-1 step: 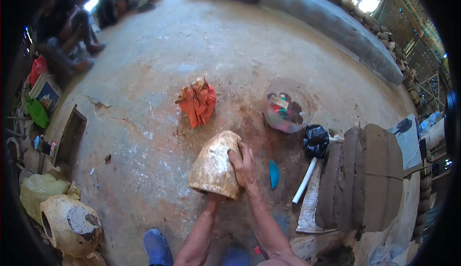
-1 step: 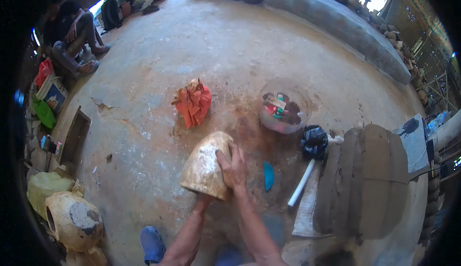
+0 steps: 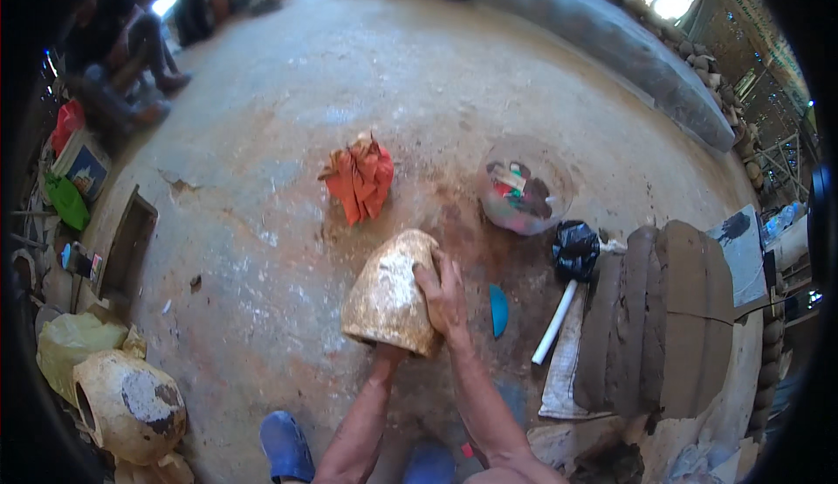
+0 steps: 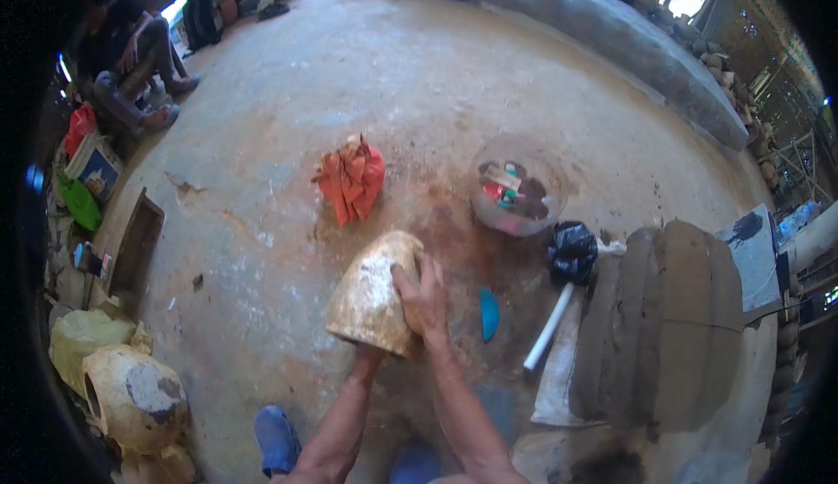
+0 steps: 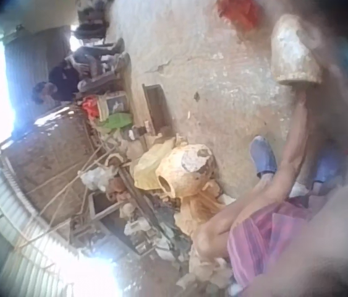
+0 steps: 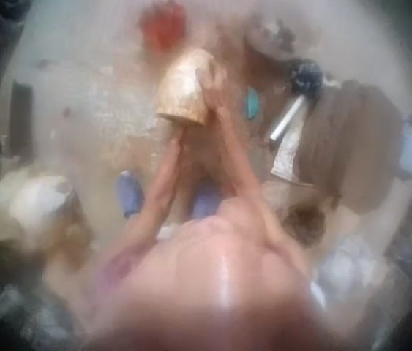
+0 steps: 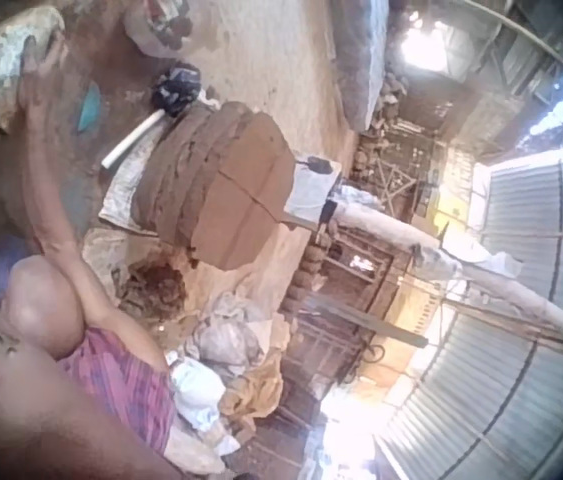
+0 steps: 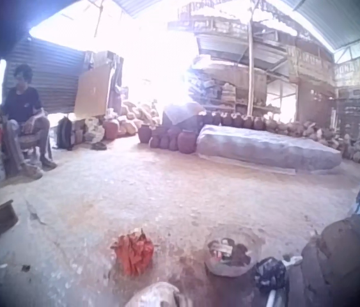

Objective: The person shapes a clay vessel by hand, scraping and smoothing its exterior with a small red tool, then inserts a white pipe into a hole in the vessel, and finally breaks away a dried clay shell to reveal a finished pot inside.

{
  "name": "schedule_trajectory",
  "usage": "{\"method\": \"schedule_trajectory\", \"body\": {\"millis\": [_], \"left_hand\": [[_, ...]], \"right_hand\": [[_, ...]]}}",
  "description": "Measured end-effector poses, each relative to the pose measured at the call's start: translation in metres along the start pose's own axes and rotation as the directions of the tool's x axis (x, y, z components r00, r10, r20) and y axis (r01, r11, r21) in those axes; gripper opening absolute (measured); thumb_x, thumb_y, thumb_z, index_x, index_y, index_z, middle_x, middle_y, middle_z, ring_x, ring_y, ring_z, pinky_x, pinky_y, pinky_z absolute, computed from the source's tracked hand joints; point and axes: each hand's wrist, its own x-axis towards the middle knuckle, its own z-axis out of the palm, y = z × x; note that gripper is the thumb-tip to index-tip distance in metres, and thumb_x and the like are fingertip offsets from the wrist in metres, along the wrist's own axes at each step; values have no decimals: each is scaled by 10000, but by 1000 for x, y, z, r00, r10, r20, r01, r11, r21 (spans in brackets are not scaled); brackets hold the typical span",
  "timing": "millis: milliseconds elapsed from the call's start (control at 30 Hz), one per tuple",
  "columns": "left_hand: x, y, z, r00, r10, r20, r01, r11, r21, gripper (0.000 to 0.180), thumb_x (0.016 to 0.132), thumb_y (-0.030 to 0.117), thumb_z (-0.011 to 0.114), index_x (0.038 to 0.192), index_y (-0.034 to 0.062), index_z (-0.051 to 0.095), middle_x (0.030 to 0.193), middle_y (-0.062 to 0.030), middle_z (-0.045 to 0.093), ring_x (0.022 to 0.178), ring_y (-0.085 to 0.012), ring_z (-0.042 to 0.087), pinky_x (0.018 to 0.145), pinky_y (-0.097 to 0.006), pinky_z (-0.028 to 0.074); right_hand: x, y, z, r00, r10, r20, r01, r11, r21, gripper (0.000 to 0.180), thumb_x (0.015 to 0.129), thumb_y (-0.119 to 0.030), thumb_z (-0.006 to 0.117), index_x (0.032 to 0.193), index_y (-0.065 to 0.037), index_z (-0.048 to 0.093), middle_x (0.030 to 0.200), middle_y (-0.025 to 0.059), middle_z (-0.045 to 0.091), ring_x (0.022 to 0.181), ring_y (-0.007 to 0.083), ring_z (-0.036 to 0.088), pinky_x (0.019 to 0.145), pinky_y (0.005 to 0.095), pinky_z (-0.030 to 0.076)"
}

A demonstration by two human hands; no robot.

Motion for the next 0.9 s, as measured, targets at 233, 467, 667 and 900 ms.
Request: {"method": "schedule_trajectory", "body": {"millis": [233, 467, 667, 900], "left_hand": [[45, -12, -15, 992, 126, 12, -126, 982, 143, 426, 1051, 234, 532, 1443, 90, 614, 1478, -174, 607, 1371, -348, 566, 1180, -473, 412], [74, -16, -10, 968, 238, 77, -249, 950, 186, 437, 1052, 239, 521, 1456, 96, 609, 1502, -177, 597, 1392, -357, 557, 1198, -479, 401], [64, -24, -17, 928, 328, 177, -364, 900, 240, 447, 1053, 243, 511, 1466, 101, 605, 1522, -179, 589, 1409, -364, 549, 1213, -484, 393], [57, -14, -26, 961, 171, 217, -180, 984, 20, 464, 1042, 293, 540, 1464, 118, 626, 1532, -154, 601, 1432, -335, 546, 1215, -450, 406]], "right_hand": [[19, 18, 8, 999, -36, -11, 37, 998, 56, 641, 972, -441, 664, 1408, 22, 585, 1355, 311, 612, 1290, 447, 574, 1128, 477, 426], [27, 32, 2, 997, -48, 57, 38, 984, 176, 646, 1000, -431, 642, 1430, 46, 577, 1357, 266, 628, 1268, 374, 602, 1120, 439, 430], [24, 23, 2, 993, -38, 109, 8, 965, 261, 569, 1058, -353, 624, 1434, 70, 564, 1366, 202, 641, 1250, 256, 598, 1110, 371, 436], [24, 24, 4, 986, -37, 165, -19, 946, 325, 591, 1073, -329, 606, 1491, 79, 516, 1430, 176, 606, 1301, 238, 561, 1142, 346, 405]]}}
